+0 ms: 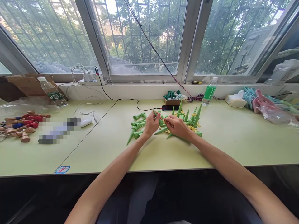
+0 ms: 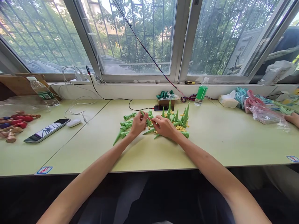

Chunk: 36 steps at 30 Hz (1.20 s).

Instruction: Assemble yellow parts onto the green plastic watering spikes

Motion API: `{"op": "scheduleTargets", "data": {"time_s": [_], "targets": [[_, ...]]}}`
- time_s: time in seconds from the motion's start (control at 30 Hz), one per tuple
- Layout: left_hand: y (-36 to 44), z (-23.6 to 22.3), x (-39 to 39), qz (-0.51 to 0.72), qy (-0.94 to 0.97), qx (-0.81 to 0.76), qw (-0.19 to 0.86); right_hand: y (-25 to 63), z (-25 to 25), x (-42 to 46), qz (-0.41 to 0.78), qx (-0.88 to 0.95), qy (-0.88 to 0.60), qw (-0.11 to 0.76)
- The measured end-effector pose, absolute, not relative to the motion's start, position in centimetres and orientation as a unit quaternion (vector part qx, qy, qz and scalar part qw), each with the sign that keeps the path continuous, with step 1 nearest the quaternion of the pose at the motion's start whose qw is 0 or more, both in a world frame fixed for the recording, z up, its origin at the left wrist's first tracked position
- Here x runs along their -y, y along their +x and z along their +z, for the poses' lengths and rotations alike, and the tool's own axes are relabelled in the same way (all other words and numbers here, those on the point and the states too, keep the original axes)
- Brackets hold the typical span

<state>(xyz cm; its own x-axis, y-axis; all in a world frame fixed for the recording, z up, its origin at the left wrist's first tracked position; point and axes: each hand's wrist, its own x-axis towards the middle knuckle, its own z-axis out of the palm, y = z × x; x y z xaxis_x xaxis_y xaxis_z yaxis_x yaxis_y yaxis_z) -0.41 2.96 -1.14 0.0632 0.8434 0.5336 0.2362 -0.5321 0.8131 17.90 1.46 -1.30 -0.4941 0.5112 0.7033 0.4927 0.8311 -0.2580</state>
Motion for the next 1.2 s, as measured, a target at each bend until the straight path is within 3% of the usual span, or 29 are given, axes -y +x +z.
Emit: {"op": "scheduleTargets", "data": {"time_s": [1.2], "targets": [[-0.69,-0.85,-2.03,0.495,0.769,-0.367,0.17,18.37,-1.53,-1.86,0.032,0.873,-0.277,0.4]]}}
